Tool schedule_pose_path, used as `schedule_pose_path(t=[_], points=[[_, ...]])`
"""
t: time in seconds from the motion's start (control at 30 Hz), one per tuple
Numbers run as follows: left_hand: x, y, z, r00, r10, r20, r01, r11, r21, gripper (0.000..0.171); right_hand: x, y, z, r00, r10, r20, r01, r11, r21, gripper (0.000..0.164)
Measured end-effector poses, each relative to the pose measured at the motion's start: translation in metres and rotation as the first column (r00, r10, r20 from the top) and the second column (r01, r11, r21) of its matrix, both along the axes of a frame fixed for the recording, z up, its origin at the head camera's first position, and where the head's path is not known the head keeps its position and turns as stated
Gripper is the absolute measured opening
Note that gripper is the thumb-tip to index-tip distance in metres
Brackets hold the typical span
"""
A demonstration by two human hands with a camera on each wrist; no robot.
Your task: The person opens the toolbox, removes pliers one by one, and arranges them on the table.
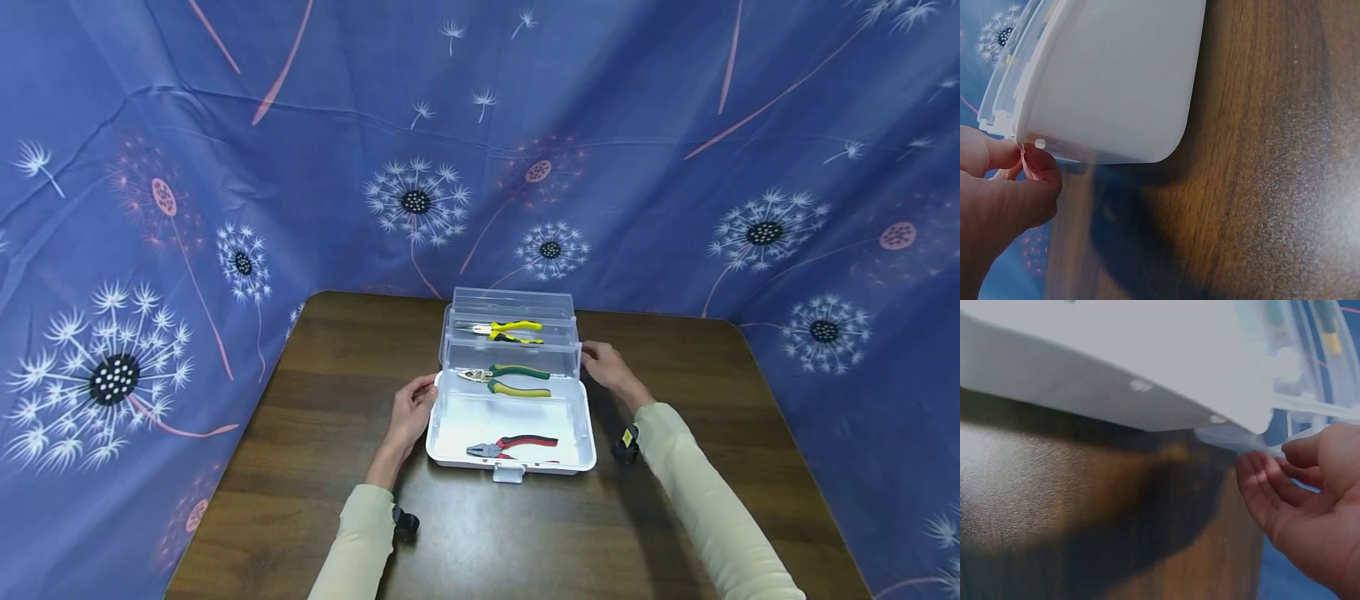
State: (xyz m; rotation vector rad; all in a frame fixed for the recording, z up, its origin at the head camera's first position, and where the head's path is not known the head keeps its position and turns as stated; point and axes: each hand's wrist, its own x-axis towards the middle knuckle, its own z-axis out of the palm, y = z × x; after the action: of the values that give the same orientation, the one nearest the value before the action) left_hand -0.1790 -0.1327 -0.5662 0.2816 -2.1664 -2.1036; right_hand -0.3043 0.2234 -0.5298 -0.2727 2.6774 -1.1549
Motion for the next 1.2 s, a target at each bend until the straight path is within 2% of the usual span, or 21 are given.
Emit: schedule_pose_path(t=[0.1,0.2,0.37,0.63,0.77,0.83,0.97,1.07,1.2], points=[[0.000,-0.001,-0.001,1.000,0.001,0.011,-0.001,1.000,-0.002,0.030,0.002,-0.002,0.009,0.999,-0.029,0.046,0.031,0.998,-0.049,0.036],[-0.001,-0.001,-0.001,1.000,0.003,0.013,-0.003,1.000,-0.012,0.029,0.001,-0.004,0.018,0.994,-0.087,0.072,0.096,0.985,-0.142,0.034],[-0.001,-0.004,-0.002,1.000,0.012,0.019,-0.012,1.000,-0.011,0.029,-0.002,-0.010,0.032,0.987,-0.155,0.045,0.161,0.954,-0.251,0.033],[0.001,-0.007,-0.002,1.000,-0.014,0.015,0.014,1.000,0.015,0.031,-0.006,-0.031,0.057,0.981,-0.169,-0.093,0.152,0.973,-0.172,0.034],[0.002,-0.008,-0.002,0.999,-0.015,0.028,0.014,0.999,0.038,0.032,-0.007,-0.046,0.064,0.985,-0.130,-0.115,0.107,0.977,-0.186,0.033],[0.003,-0.008,0.005,0.999,-0.025,0.029,0.023,0.999,0.045,0.033,-0.008,-0.053,0.066,0.989,-0.095,-0.113,0.070,0.977,-0.201,0.033],[0.003,-0.005,0.005,0.999,-0.022,0.038,0.020,0.999,0.048,0.033,-0.010,-0.067,0.067,0.992,-0.022,-0.123,-0.004,0.979,-0.205,0.035],[0.000,-0.004,-0.003,0.999,-0.007,0.039,0.005,0.999,0.049,0.032,-0.010,-0.077,0.066,0.990,0.028,-0.136,-0.054,0.980,-0.190,0.035],[-0.001,-0.003,-0.003,0.999,-0.004,0.040,0.003,0.999,0.047,0.032,-0.010,-0.088,0.067,0.985,0.095,-0.147,-0.120,0.977,-0.178,0.036]])
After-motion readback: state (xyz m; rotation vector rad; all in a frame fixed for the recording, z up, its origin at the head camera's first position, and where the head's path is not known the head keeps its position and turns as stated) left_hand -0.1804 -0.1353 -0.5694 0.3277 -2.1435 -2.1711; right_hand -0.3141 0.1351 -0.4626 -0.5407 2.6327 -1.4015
